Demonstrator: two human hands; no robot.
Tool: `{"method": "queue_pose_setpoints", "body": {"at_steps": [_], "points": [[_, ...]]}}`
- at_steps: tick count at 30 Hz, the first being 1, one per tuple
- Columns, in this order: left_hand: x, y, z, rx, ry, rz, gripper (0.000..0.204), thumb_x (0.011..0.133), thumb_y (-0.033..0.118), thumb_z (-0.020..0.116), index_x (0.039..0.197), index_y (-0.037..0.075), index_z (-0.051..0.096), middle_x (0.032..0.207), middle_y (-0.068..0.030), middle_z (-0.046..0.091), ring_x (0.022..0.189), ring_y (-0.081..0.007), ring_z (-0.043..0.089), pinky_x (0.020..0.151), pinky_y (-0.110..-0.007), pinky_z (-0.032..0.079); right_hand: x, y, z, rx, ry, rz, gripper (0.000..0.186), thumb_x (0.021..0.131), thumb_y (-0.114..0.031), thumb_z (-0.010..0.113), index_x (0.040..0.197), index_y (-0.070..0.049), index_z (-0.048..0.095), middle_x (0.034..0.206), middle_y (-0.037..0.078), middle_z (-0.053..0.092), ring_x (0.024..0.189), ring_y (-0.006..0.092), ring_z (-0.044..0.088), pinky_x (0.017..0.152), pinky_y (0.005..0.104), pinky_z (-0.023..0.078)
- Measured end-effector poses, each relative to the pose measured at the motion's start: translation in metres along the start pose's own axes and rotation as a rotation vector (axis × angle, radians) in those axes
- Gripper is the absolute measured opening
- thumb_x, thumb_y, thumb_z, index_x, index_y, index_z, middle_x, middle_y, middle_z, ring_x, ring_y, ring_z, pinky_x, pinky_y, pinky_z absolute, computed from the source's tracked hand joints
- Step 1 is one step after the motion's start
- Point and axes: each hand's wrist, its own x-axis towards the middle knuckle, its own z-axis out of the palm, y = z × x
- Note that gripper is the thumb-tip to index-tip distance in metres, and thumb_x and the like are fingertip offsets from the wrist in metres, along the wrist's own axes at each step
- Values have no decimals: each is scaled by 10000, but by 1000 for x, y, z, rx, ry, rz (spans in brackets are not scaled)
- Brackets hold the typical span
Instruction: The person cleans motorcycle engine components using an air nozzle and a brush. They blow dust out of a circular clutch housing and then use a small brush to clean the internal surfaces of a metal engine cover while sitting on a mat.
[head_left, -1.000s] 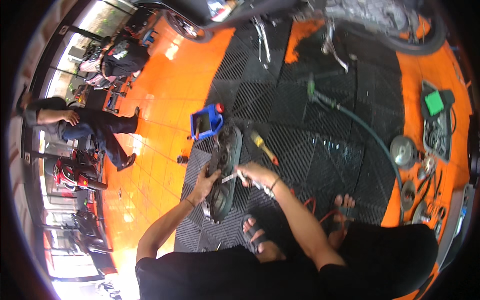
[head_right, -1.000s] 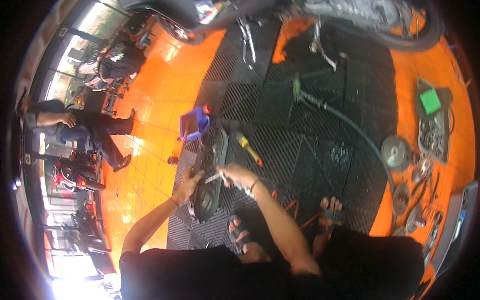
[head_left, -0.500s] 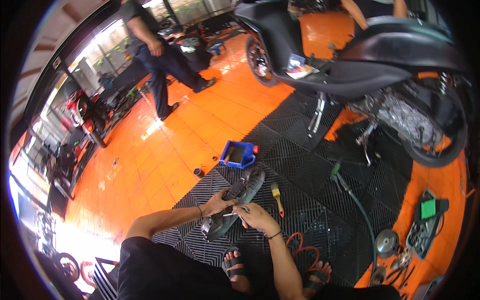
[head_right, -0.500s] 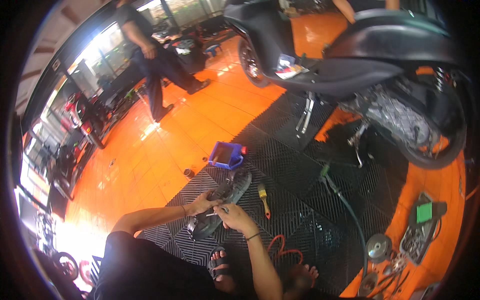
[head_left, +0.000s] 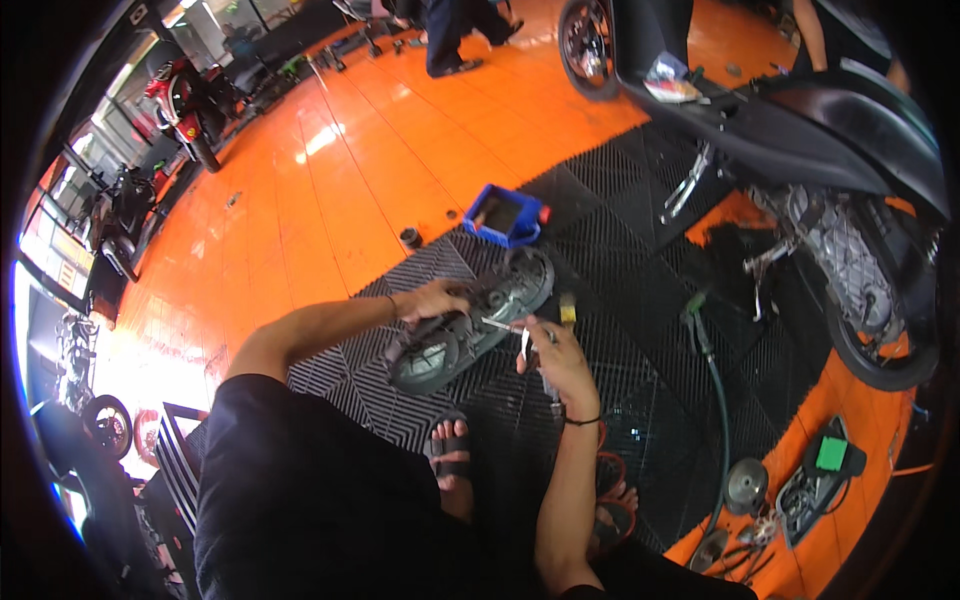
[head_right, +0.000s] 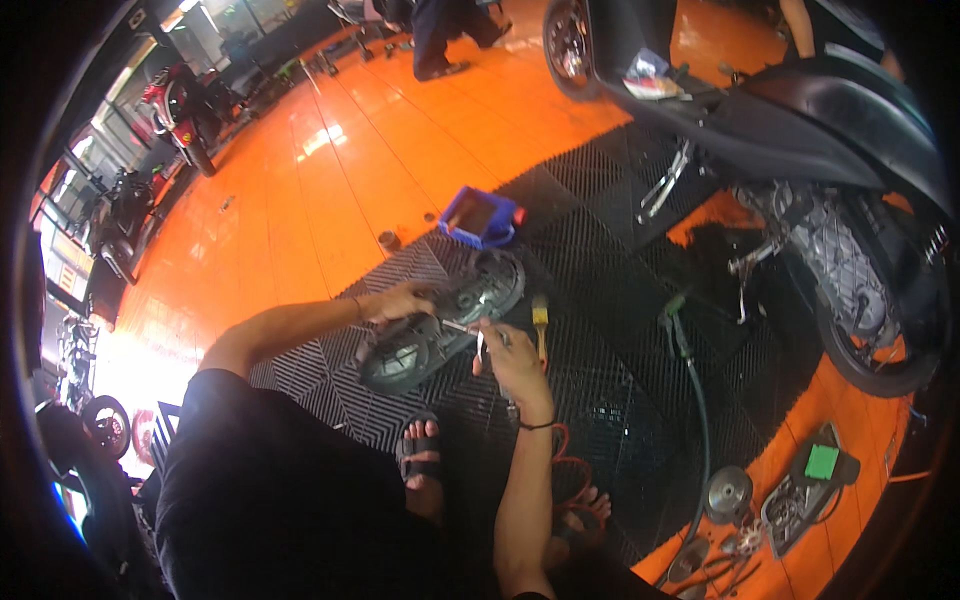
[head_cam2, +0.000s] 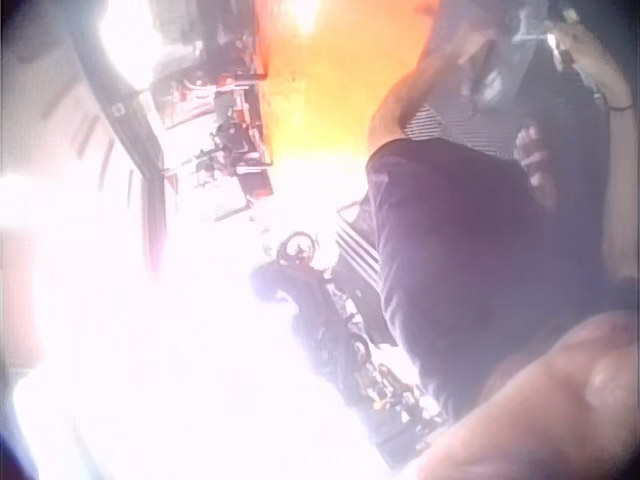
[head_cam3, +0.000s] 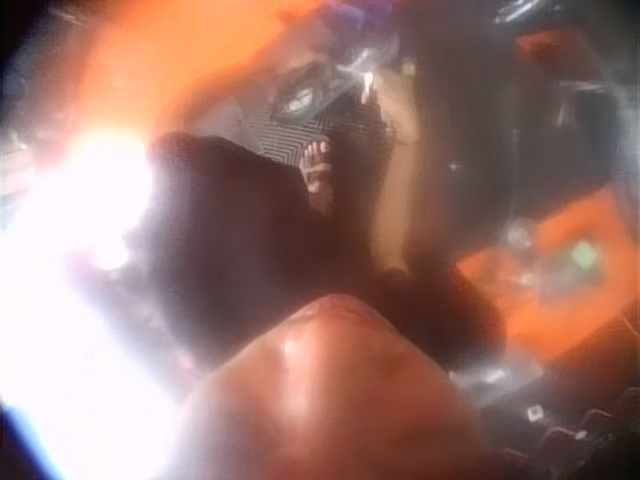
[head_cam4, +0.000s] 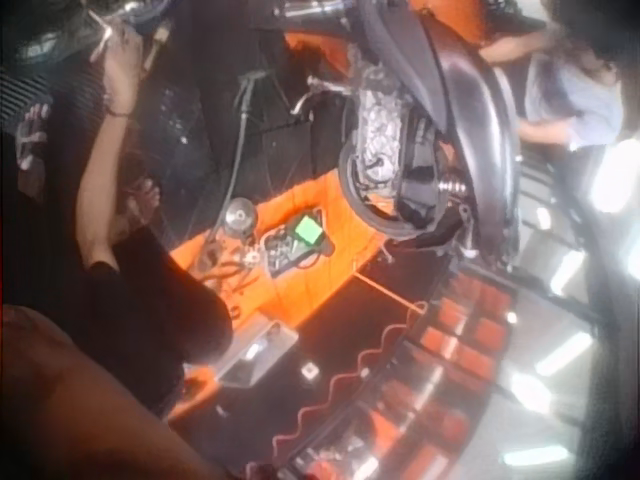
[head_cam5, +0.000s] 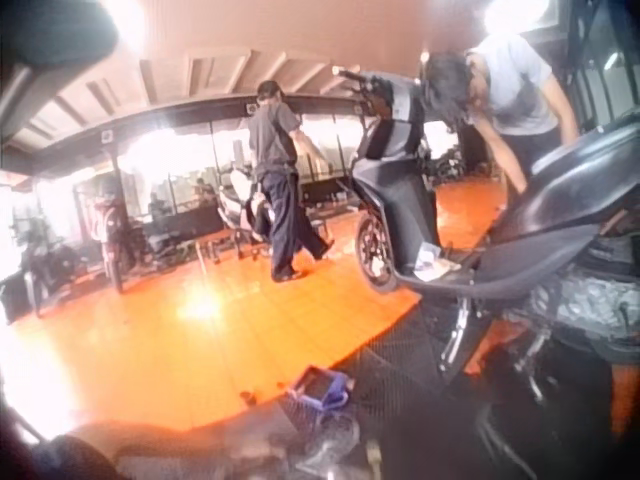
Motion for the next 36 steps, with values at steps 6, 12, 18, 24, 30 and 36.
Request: {"method": "queue_pose_setpoints", "body": {"at_steps": [6,12,18,24,30,36], "points": [[-21,-10,-14,-477,-314,-96,269,946,202,593,1111,6,676,1127,-58,670,1069,-150,635,970,-313,529,-17,12,-46,223,157,108,475,1109,-402,497,1197,12,712,696,60,660,614,123,632,621,266,517],[-14,-22,-19,184,-321,982,401,829,236,842,1129,80,627,1121,-133,650,1069,-346,631,938,-447,511,-31,-18,-71,186,302,81,453,1113,-338,492,1184,61,695,681,75,632,616,138,608,616,284,493],[-9,-13,-16,151,-302,910,407,834,266,851,1099,52,628,1088,-141,648,1034,-336,631,905,-427,516,-38,-26,-71,166,282,68,450,1103,-350,525,1212,49,703,736,76,664,622,131,606,622,275,503],[-14,-4,-17,110,-339,831,278,832,65,772,1083,47,655,1160,-98,640,1092,-266,617,965,-390,510,-37,-26,-67,174,243,74,449,1104,-355,520,1218,40,700,723,62,654,626,123,602,619,268,492],[-15,-3,-20,83,-334,935,283,842,188,798,1054,67,655,1112,-92,659,1057,-271,634,947,-388,505,-37,-25,-67,157,222,73,448,1103,-352,518,1216,41,699,712,46,635,620,118,595,611,262,480],[-4,-26,-18,45,-341,1075,311,846,215,807,1068,67,647,1134,-104,662,1072,-285,641,955,-392,510,-32,-17,-58,106,190,109,424,1093,-351,539,1181,21,723,702,39,642,601,108,586,607,259,465]]}}
